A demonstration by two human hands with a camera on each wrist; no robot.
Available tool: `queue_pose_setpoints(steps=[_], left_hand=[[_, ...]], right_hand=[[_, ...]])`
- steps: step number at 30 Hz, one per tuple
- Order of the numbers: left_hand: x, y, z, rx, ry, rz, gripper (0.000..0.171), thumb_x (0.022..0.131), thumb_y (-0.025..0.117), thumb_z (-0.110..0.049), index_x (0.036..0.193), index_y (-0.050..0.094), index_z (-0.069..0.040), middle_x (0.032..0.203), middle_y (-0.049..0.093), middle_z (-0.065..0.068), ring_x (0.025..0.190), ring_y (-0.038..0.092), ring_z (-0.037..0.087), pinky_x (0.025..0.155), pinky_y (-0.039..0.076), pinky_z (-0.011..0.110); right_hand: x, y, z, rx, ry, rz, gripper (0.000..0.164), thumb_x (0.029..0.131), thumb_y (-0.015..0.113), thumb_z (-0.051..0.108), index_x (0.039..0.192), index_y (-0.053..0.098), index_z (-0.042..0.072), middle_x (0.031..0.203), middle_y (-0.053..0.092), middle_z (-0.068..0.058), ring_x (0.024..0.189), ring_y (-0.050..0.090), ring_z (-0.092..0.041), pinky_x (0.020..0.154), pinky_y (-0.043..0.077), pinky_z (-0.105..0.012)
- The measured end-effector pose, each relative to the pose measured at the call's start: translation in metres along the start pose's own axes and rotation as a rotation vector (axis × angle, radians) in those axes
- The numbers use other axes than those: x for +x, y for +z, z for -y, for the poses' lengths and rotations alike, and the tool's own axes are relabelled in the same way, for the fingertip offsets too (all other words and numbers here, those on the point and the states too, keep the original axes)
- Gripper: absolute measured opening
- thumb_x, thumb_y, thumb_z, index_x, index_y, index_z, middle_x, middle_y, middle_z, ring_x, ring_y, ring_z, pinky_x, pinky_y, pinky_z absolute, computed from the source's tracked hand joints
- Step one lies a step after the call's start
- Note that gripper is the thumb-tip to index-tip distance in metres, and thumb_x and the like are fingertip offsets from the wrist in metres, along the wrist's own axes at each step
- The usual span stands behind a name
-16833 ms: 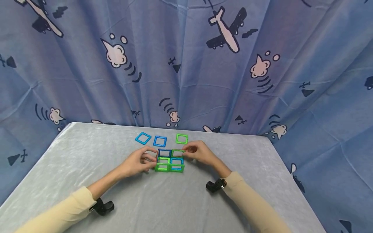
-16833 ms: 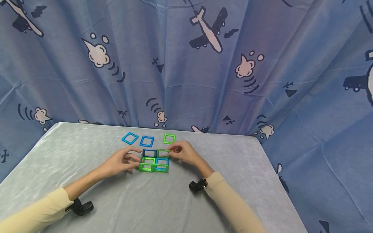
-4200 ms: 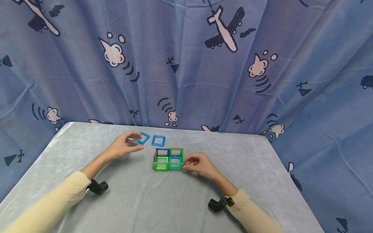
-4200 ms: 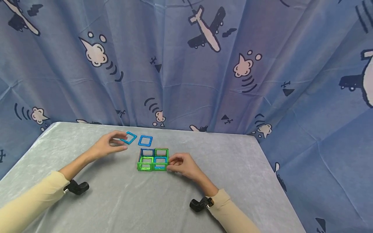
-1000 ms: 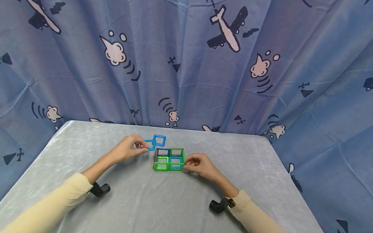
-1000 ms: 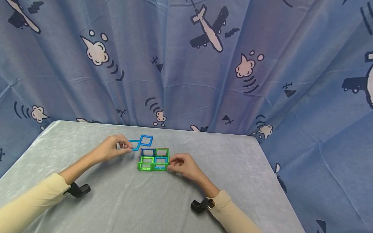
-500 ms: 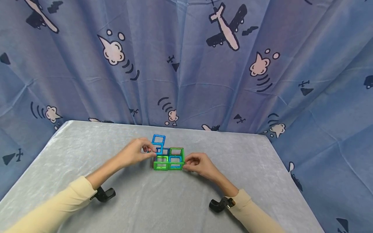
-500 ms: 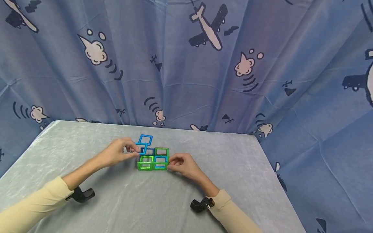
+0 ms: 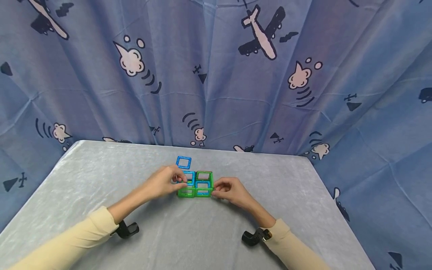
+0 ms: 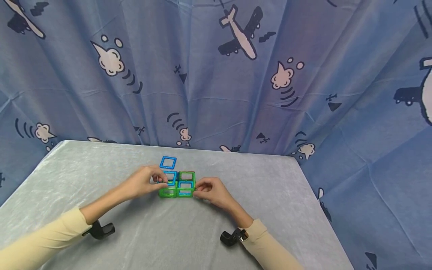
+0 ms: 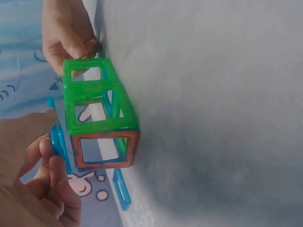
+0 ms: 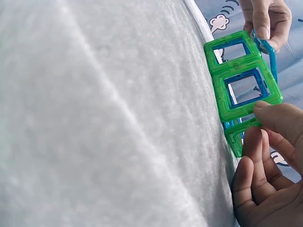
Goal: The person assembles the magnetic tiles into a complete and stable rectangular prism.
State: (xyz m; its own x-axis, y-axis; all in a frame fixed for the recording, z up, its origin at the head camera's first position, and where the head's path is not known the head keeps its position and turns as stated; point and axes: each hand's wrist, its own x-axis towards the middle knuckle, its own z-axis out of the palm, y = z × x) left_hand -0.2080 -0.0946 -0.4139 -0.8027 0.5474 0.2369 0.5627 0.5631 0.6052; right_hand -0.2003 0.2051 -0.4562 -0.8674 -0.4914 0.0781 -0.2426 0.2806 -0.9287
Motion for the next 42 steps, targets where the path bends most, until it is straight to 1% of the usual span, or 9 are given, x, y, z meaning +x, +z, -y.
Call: queue_pose_setpoints(steps=[4, 11, 15, 23, 27, 32, 39, 42], left_hand=[[0.0008, 0.0032, -0.0016, 0.005, -0.005, 0.006, 0.009, 0.088, 0.083, -0.018, 0.085, 0.075, -0.021, 0.087, 0.061, -0.010, 0.077, 0.055, 0.008, 0.066, 0.050, 0.029], [0.0031, 0.0078, -0.0018, 0.012, -0.042, 0.012, 0.010, 0.088, 0.083, -0.020, 0.084, 0.074, -0.021, 0.082, 0.058, -0.012, 0.074, 0.053, 0.009, 0.063, 0.048, 0.030], [0.0034, 0.0090, -0.0010, 0.003, -0.047, 0.010, 0.011, 0.087, 0.084, -0.019, 0.084, 0.073, -0.021, 0.081, 0.057, -0.012, 0.073, 0.052, 0.010, 0.063, 0.047, 0.030], [0.0040, 0.0072, -0.0004, -0.024, -0.039, 0.035, 0.010, 0.088, 0.083, -0.017, 0.084, 0.074, -0.020, 0.086, 0.061, -0.009, 0.076, 0.055, 0.009, 0.065, 0.050, 0.029], [0.0044, 0.0063, -0.0004, -0.012, -0.012, 0.044, 0.009, 0.087, 0.084, -0.017, 0.086, 0.075, -0.019, 0.088, 0.063, -0.007, 0.080, 0.060, 0.012, 0.068, 0.052, 0.027], [0.0045, 0.0057, 0.0000, -0.010, 0.017, 0.049, 0.010, 0.085, 0.085, -0.016, 0.087, 0.076, -0.018, 0.089, 0.063, -0.008, 0.082, 0.063, 0.014, 0.070, 0.053, 0.027], [0.0037, 0.0064, 0.0000, -0.015, 0.000, 0.047, 0.008, 0.088, 0.082, -0.016, 0.087, 0.075, -0.019, 0.089, 0.061, -0.009, 0.080, 0.059, 0.013, 0.069, 0.052, 0.029], [0.0036, 0.0068, 0.0005, -0.015, 0.007, 0.045, 0.009, 0.090, 0.080, -0.014, 0.086, 0.075, -0.019, 0.088, 0.059, -0.010, 0.079, 0.057, 0.012, 0.069, 0.052, 0.029]], right_hand=[[-0.0001, 0.0003, 0.0005, 0.002, 0.007, -0.004, 0.016, 0.089, 0.077, -0.001, 0.104, 0.073, -0.004, 0.086, 0.069, -0.012, 0.067, 0.060, -0.012, 0.059, 0.050, -0.020], [-0.0008, -0.0003, 0.0008, 0.004, 0.002, 0.002, 0.016, 0.090, 0.077, -0.001, 0.105, 0.073, -0.005, 0.087, 0.069, -0.013, 0.067, 0.060, -0.012, 0.058, 0.049, -0.020], [-0.0007, -0.0001, 0.0017, 0.008, -0.005, 0.005, 0.017, 0.090, 0.077, 0.000, 0.105, 0.072, -0.007, 0.088, 0.069, -0.015, 0.067, 0.060, -0.012, 0.058, 0.049, -0.020], [-0.0002, -0.0007, 0.0018, 0.001, 0.014, 0.003, 0.019, 0.089, 0.077, -0.001, 0.106, 0.072, -0.007, 0.088, 0.069, -0.016, 0.068, 0.059, -0.013, 0.058, 0.048, -0.019], [-0.0007, -0.0011, 0.0015, 0.003, 0.005, 0.004, 0.019, 0.089, 0.077, -0.001, 0.106, 0.072, -0.008, 0.088, 0.068, -0.017, 0.067, 0.059, -0.013, 0.057, 0.047, -0.019], [-0.0010, -0.0009, 0.0017, 0.006, -0.017, 0.007, 0.018, 0.090, 0.077, -0.001, 0.105, 0.072, -0.008, 0.087, 0.068, -0.017, 0.067, 0.058, -0.012, 0.057, 0.047, -0.019], [-0.0006, -0.0005, 0.0010, 0.008, -0.007, 0.003, 0.016, 0.090, 0.076, -0.001, 0.104, 0.072, -0.006, 0.086, 0.068, -0.012, 0.066, 0.058, -0.013, 0.057, 0.048, -0.020], [0.0000, -0.0005, 0.0001, 0.006, 0.002, -0.001, 0.015, 0.090, 0.077, 0.000, 0.104, 0.073, -0.005, 0.086, 0.068, -0.012, 0.066, 0.058, -0.013, 0.057, 0.048, -0.020]])
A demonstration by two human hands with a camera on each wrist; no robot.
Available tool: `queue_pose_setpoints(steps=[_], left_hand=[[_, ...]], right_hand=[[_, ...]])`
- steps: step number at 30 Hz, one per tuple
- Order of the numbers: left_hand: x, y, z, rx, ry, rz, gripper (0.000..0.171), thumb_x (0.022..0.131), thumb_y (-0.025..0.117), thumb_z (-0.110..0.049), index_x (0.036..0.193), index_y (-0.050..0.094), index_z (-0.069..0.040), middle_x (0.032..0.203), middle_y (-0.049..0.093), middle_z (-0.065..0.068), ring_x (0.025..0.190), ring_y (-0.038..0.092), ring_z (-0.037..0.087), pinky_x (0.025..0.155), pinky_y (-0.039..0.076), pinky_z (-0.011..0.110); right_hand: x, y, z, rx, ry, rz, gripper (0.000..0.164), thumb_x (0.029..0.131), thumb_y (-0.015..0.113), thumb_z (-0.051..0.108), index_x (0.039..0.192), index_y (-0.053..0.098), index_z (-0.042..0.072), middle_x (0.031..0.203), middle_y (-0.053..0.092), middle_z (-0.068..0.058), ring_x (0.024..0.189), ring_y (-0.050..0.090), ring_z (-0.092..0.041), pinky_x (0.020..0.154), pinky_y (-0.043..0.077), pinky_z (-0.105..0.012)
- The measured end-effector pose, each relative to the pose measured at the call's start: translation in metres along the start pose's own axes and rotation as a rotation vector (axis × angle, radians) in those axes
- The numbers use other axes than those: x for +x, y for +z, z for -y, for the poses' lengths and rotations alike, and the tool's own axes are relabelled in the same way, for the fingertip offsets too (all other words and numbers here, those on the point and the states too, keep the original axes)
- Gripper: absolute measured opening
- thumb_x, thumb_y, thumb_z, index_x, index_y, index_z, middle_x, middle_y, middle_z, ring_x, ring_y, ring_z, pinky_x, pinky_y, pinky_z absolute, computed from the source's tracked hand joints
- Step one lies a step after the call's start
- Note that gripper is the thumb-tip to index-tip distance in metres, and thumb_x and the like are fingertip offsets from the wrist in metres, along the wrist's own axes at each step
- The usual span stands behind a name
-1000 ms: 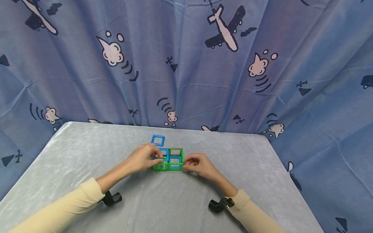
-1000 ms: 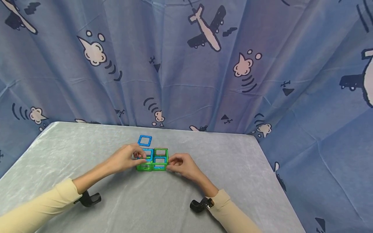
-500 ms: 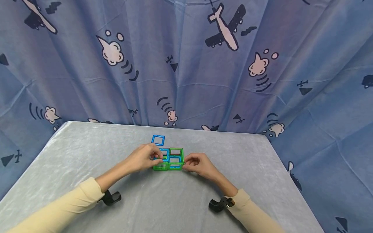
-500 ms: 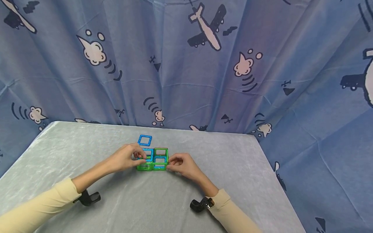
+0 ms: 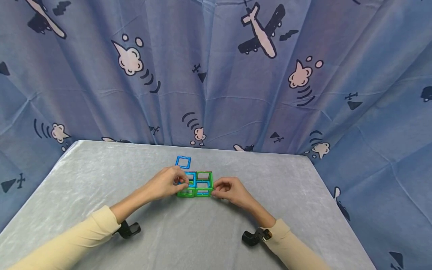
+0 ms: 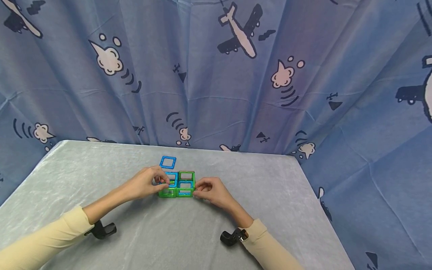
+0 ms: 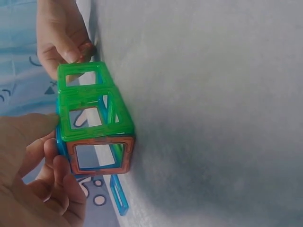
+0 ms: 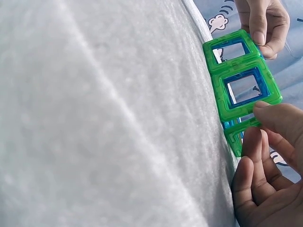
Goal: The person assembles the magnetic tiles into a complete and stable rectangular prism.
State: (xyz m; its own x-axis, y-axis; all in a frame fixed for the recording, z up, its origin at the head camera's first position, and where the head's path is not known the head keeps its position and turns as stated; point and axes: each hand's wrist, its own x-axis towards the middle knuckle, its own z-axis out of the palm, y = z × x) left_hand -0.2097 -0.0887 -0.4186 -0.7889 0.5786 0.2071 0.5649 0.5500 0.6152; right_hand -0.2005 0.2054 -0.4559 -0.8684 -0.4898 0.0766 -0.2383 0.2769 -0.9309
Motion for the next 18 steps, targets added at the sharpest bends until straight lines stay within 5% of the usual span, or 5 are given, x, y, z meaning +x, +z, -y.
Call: queue_pose_setpoints(steps=[18], left_hand=[[-0.0011, 0.0018, 0.0006, -0.016, 0.007, -0.016, 0.008, 0.092, 0.077, -0.011, 0.087, 0.074, -0.017, 0.086, 0.058, -0.008, 0.078, 0.056, 0.013, 0.068, 0.051, 0.031]], right_hand=[[-0.0003, 0.0014, 0.0044, -0.013, 0.011, 0.000, 0.017, 0.090, 0.077, 0.001, 0.105, 0.072, -0.006, 0.087, 0.068, -0.014, 0.066, 0.057, -0.012, 0.056, 0.046, -0.021]])
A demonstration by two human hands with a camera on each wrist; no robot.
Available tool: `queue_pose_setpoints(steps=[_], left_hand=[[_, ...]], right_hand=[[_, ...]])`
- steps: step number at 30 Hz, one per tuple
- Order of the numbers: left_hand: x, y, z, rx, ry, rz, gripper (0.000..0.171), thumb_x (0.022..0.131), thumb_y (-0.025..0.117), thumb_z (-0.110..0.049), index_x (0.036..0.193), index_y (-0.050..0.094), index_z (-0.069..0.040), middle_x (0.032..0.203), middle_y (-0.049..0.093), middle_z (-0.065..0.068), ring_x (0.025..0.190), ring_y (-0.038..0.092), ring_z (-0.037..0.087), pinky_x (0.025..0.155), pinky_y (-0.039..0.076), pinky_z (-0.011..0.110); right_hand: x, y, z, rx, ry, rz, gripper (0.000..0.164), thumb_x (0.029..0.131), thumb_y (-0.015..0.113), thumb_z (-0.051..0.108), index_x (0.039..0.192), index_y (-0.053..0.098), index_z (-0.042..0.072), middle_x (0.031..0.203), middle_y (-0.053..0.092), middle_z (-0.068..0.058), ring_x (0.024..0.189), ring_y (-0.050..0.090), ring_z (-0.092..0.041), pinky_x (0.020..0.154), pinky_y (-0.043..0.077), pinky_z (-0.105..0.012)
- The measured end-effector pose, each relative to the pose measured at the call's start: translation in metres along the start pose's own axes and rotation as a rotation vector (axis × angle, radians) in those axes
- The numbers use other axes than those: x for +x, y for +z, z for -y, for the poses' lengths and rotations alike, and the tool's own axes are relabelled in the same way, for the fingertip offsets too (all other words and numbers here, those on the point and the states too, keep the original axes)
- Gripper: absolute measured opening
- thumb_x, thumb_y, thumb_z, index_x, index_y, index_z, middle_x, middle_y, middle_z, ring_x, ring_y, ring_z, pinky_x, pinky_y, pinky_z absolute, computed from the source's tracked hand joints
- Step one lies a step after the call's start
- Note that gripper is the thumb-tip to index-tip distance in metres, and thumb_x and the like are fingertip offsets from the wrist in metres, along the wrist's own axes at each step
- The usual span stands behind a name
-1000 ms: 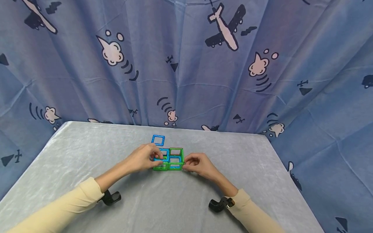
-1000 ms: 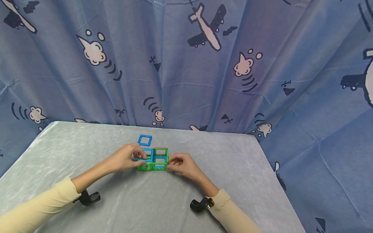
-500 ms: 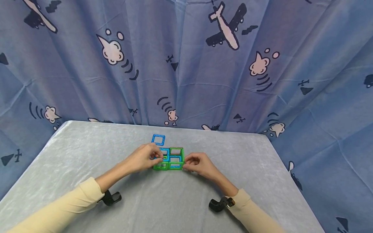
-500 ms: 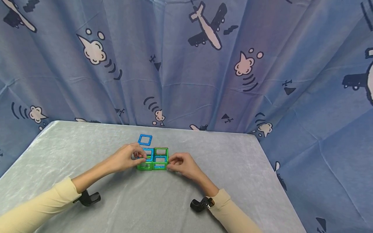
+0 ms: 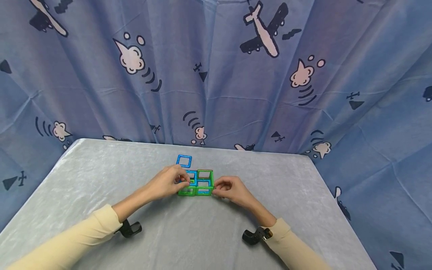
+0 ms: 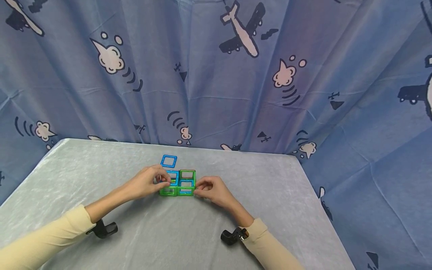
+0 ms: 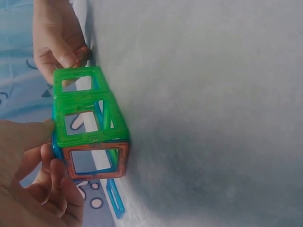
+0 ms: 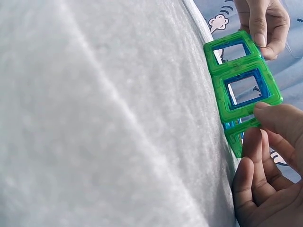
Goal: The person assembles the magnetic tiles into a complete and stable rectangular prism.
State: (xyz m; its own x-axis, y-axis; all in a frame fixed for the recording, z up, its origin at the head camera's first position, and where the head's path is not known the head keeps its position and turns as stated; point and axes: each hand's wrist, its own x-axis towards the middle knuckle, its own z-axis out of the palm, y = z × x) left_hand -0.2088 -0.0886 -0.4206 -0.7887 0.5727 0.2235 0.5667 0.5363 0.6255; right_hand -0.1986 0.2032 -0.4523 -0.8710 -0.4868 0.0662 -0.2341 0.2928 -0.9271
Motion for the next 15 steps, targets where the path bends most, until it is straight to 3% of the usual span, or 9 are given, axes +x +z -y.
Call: queue_pose_setpoints(steps=[8, 15], left_hand=[[0.000, 0.001, 0.004, -0.018, 0.037, -0.009, 0.007, 0.088, 0.080, -0.010, 0.091, 0.075, -0.014, 0.088, 0.059, -0.007, 0.077, 0.057, 0.012, 0.067, 0.051, 0.030], [-0.007, -0.001, 0.011, -0.056, 0.053, -0.025, 0.018, 0.085, 0.083, -0.010, 0.101, 0.076, -0.012, 0.093, 0.060, -0.001, 0.076, 0.057, 0.013, 0.067, 0.052, 0.030]], right_hand=[[0.000, 0.000, -0.002, -0.004, 0.011, -0.007, 0.017, 0.090, 0.077, 0.001, 0.105, 0.072, -0.006, 0.087, 0.068, -0.015, 0.066, 0.057, -0.013, 0.055, 0.045, -0.020], [0.001, 0.000, -0.003, 0.000, 0.004, -0.006, 0.017, 0.090, 0.077, 0.000, 0.105, 0.072, -0.006, 0.087, 0.068, -0.015, 0.066, 0.058, -0.014, 0.055, 0.046, -0.021]])
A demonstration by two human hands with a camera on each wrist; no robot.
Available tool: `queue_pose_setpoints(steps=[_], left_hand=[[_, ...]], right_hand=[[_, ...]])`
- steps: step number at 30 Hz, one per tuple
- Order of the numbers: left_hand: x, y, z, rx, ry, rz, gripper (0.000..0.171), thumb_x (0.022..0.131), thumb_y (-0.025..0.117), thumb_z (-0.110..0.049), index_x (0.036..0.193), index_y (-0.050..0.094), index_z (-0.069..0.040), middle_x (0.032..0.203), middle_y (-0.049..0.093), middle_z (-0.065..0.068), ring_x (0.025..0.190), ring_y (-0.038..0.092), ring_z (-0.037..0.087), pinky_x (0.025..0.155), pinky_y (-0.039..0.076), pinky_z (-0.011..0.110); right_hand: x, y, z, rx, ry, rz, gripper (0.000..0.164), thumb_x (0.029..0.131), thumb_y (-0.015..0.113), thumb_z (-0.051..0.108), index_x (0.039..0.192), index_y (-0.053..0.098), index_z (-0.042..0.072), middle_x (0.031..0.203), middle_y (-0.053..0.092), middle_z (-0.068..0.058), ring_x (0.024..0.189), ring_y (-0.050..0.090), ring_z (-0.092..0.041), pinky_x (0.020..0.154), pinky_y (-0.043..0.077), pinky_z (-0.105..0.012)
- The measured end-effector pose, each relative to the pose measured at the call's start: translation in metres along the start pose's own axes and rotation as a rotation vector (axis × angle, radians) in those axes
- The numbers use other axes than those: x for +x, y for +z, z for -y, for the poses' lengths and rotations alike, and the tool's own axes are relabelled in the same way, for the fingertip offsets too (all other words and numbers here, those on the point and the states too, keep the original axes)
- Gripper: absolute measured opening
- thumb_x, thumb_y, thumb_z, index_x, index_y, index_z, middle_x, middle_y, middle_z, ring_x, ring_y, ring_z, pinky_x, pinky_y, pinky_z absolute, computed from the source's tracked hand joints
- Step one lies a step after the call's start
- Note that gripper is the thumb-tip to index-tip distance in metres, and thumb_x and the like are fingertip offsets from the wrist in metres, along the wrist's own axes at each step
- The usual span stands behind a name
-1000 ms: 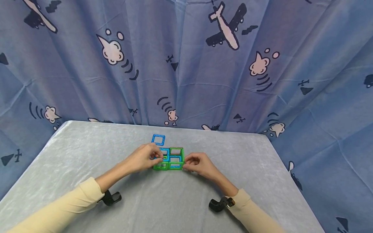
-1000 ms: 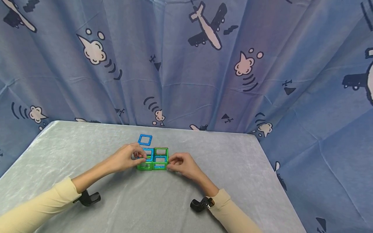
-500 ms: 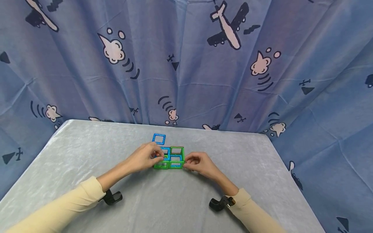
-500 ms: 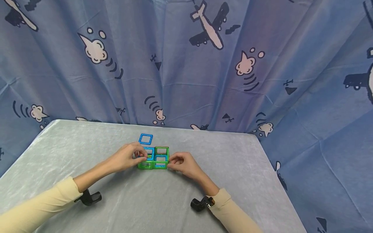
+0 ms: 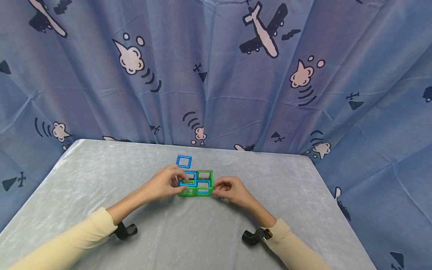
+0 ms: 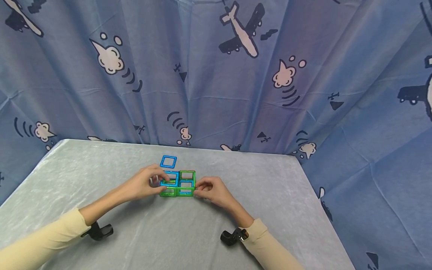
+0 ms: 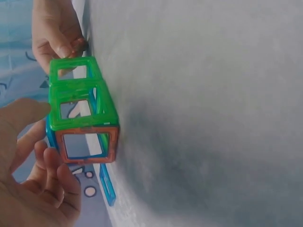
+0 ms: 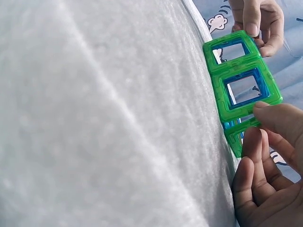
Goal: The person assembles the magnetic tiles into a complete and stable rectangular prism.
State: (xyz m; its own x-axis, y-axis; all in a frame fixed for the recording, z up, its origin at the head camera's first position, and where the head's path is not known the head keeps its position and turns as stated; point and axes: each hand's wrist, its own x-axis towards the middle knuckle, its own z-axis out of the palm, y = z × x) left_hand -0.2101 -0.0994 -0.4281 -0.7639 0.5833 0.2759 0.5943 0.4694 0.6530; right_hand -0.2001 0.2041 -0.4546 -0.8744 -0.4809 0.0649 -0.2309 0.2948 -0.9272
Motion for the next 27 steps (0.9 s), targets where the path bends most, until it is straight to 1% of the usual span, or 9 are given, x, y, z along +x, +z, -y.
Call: queue_pose_setpoints(steps=[2, 6, 7, 10, 15, 18, 22, 27], left_hand=[[-0.003, -0.001, 0.003, -0.023, -0.001, -0.001, 0.021, 0.085, 0.083, -0.009, 0.105, 0.075, -0.011, 0.092, 0.059, -0.001, 0.076, 0.057, 0.012, 0.067, 0.053, 0.031], [-0.008, -0.003, 0.009, -0.111, 0.001, -0.005, 0.024, 0.088, 0.080, -0.006, 0.111, 0.073, -0.006, 0.090, 0.060, -0.003, 0.074, 0.059, 0.012, 0.067, 0.054, 0.031], [-0.009, -0.003, 0.011, -0.136, -0.004, -0.008, 0.025, 0.089, 0.080, -0.005, 0.113, 0.072, -0.005, 0.090, 0.061, -0.003, 0.074, 0.060, 0.012, 0.067, 0.054, 0.031], [-0.011, -0.003, 0.014, -0.184, -0.038, -0.024, 0.032, 0.090, 0.079, -0.007, 0.120, 0.068, -0.006, 0.090, 0.061, -0.002, 0.073, 0.062, 0.013, 0.064, 0.054, 0.031], [-0.012, -0.004, 0.017, -0.213, -0.116, -0.045, 0.054, 0.086, 0.083, -0.010, 0.134, 0.058, -0.007, 0.095, 0.062, 0.005, 0.076, 0.062, 0.016, 0.060, 0.052, 0.030], [-0.011, -0.005, 0.019, -0.227, -0.142, -0.037, 0.062, 0.084, 0.086, -0.011, 0.138, 0.055, -0.006, 0.099, 0.062, 0.008, 0.080, 0.062, 0.018, 0.062, 0.052, 0.029], [-0.011, -0.006, 0.022, -0.252, -0.153, -0.010, 0.066, 0.082, 0.088, -0.013, 0.138, 0.054, -0.006, 0.102, 0.062, 0.008, 0.084, 0.062, 0.021, 0.066, 0.054, 0.031], [-0.011, -0.009, 0.026, -0.286, -0.150, 0.010, 0.064, 0.084, 0.087, -0.014, 0.138, 0.055, -0.006, 0.104, 0.063, 0.008, 0.086, 0.064, 0.021, 0.068, 0.055, 0.033]], right_hand=[[0.000, 0.000, 0.000, 0.000, -0.002, 0.002, 0.017, 0.090, 0.077, 0.000, 0.105, 0.072, -0.006, 0.087, 0.068, -0.016, 0.066, 0.058, -0.015, 0.056, 0.046, -0.021], [0.000, 0.000, 0.000, 0.008, -0.002, 0.004, 0.017, 0.090, 0.077, 0.000, 0.105, 0.072, -0.006, 0.088, 0.069, -0.017, 0.067, 0.059, -0.015, 0.056, 0.046, -0.021], [0.000, 0.001, 0.001, 0.010, -0.001, 0.004, 0.017, 0.090, 0.077, 0.000, 0.105, 0.072, -0.006, 0.088, 0.069, -0.017, 0.067, 0.058, -0.015, 0.056, 0.046, -0.021], [0.000, 0.001, 0.001, 0.013, -0.003, 0.004, 0.018, 0.090, 0.077, 0.000, 0.105, 0.072, -0.007, 0.088, 0.068, -0.017, 0.066, 0.058, -0.014, 0.055, 0.045, -0.020], [0.001, 0.000, 0.002, 0.011, -0.017, 0.009, 0.018, 0.090, 0.077, 0.001, 0.106, 0.072, -0.007, 0.088, 0.069, -0.018, 0.065, 0.057, -0.014, 0.055, 0.045, -0.019], [0.001, 0.000, 0.002, 0.010, -0.018, 0.013, 0.019, 0.090, 0.077, 0.001, 0.106, 0.072, -0.007, 0.088, 0.069, -0.017, 0.066, 0.058, -0.014, 0.055, 0.045, -0.020], [0.001, -0.001, 0.002, 0.016, -0.003, 0.020, 0.019, 0.090, 0.077, 0.000, 0.106, 0.072, -0.007, 0.089, 0.068, -0.017, 0.066, 0.058, -0.015, 0.056, 0.046, -0.021], [0.001, -0.002, 0.002, 0.025, 0.010, 0.024, 0.019, 0.090, 0.077, 0.000, 0.106, 0.072, -0.008, 0.089, 0.068, -0.018, 0.067, 0.059, -0.017, 0.057, 0.047, -0.023]])
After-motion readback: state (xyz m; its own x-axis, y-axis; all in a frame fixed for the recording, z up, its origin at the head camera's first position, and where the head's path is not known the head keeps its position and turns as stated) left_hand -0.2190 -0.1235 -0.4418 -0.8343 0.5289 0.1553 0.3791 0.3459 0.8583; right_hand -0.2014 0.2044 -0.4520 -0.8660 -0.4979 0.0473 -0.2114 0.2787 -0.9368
